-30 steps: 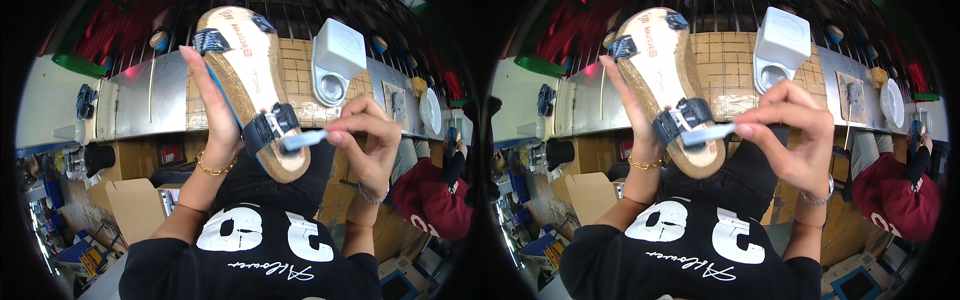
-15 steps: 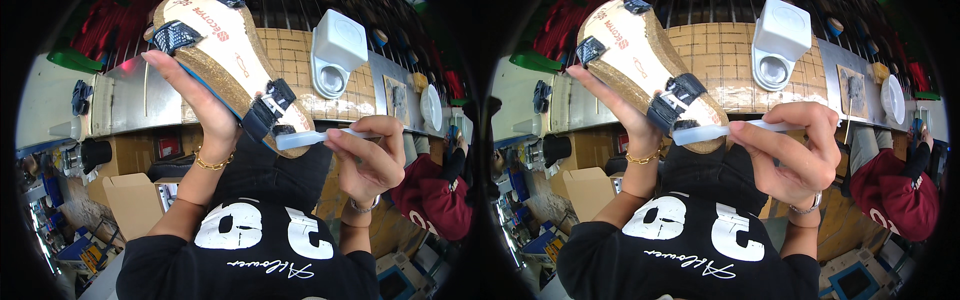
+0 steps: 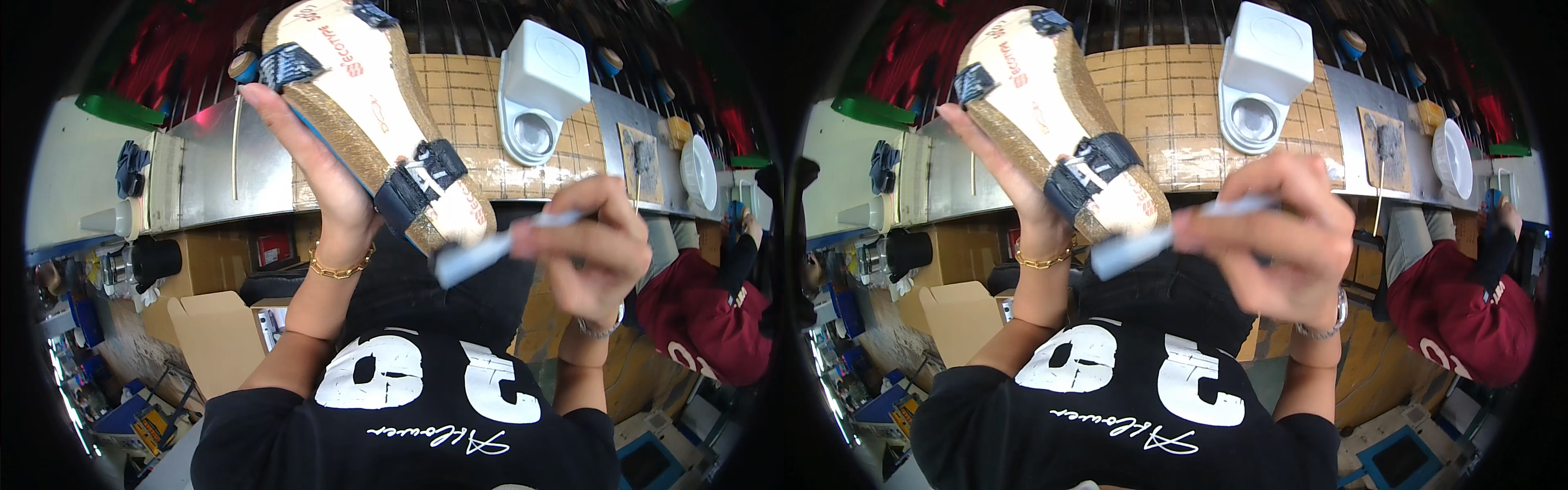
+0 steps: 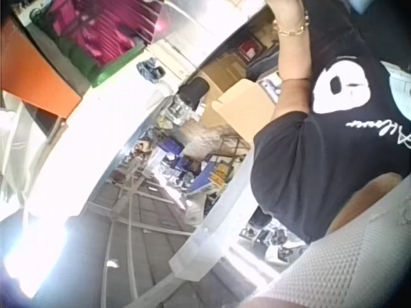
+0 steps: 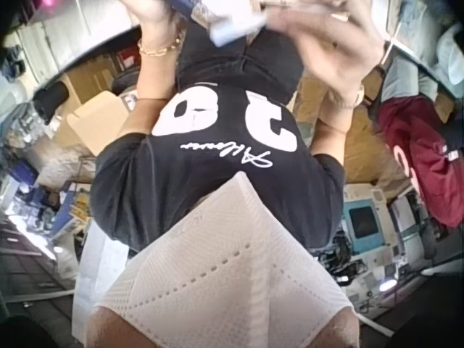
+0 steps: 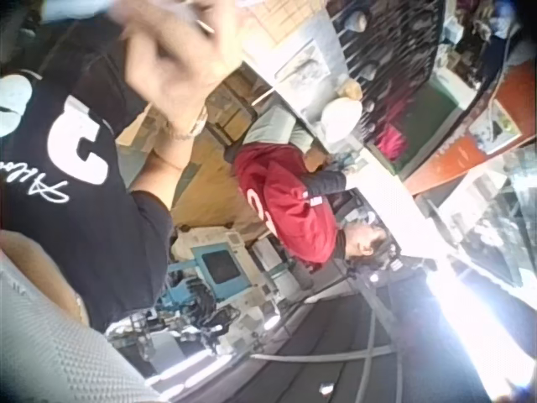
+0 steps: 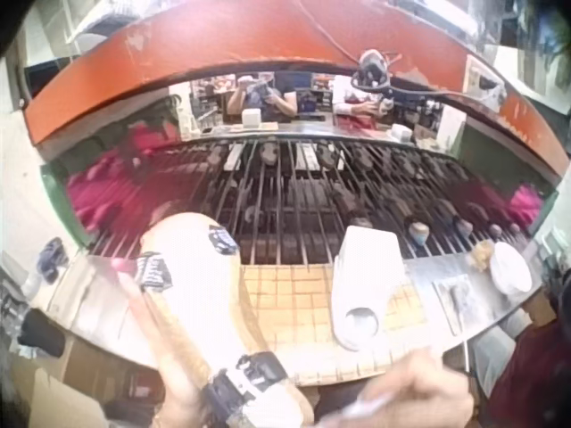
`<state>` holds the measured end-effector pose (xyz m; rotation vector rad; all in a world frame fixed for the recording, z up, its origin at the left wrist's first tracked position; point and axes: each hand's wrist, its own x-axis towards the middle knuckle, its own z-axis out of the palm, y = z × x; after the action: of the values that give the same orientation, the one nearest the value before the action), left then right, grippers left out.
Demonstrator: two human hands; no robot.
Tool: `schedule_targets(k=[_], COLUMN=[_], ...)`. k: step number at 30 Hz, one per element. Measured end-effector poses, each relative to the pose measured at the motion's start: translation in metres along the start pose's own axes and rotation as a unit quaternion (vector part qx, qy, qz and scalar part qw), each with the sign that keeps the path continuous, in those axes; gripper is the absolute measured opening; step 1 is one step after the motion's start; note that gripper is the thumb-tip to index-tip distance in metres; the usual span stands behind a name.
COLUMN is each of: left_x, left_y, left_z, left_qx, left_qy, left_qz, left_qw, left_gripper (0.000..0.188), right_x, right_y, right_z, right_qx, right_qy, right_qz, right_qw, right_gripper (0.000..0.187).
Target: The person applies a dark adhesive to the straps of a blue and cork sandal using a small brush. They repeatedly dip the brush into a container and spread the glue along the strap edges and buckle areas.
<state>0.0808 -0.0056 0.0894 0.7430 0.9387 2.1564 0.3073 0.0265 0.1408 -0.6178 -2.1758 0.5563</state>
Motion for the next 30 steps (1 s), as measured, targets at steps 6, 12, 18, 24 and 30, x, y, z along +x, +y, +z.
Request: schedule_targets(k=[6, 12, 18, 24, 30], left_x=[0.004, 0.015, 0.016, 0.025, 0.022], left_y=[-0.002, -0.015, -0.026, -0.034, -0.028], left_z=[0.003, -0.007, -0.009, -0.014, 0.001], left_qx=[-0.001, -0.023, -0.032, -0.065, -0.093], left_qy=[0.032, -0.079, -0.158, -0.214, -0.229], left_qz=[-0.105, -0.205, -0.249, -0.296, -0.309], left_qw=[0.994, 0.975, 0.955, 0.929, 0.918], left_gripper=[0.085, 0.094, 0.096, 0.098, 0.096], right_x=[0.008, 0.006, 0.007, 0.004, 0.003], right_y=[-0.001, -0.002, 0.004, 0.005, 0.013], right_z=[0.007, 0.013, 0.015, 0.013, 0.011], right_qx=[-0.04, 0.055, 0.086, 0.168, 0.245], right_qy=[0.018, 0.007, -0.047, -0.049, -0.103], right_qz=[-0.005, 0.026, -0.001, 0.025, 0.031], right_qw=[0.999, 0.998, 0.995, 0.984, 0.963], right_gripper=[0.024, 0.025, 0.023, 0.022, 0.024])
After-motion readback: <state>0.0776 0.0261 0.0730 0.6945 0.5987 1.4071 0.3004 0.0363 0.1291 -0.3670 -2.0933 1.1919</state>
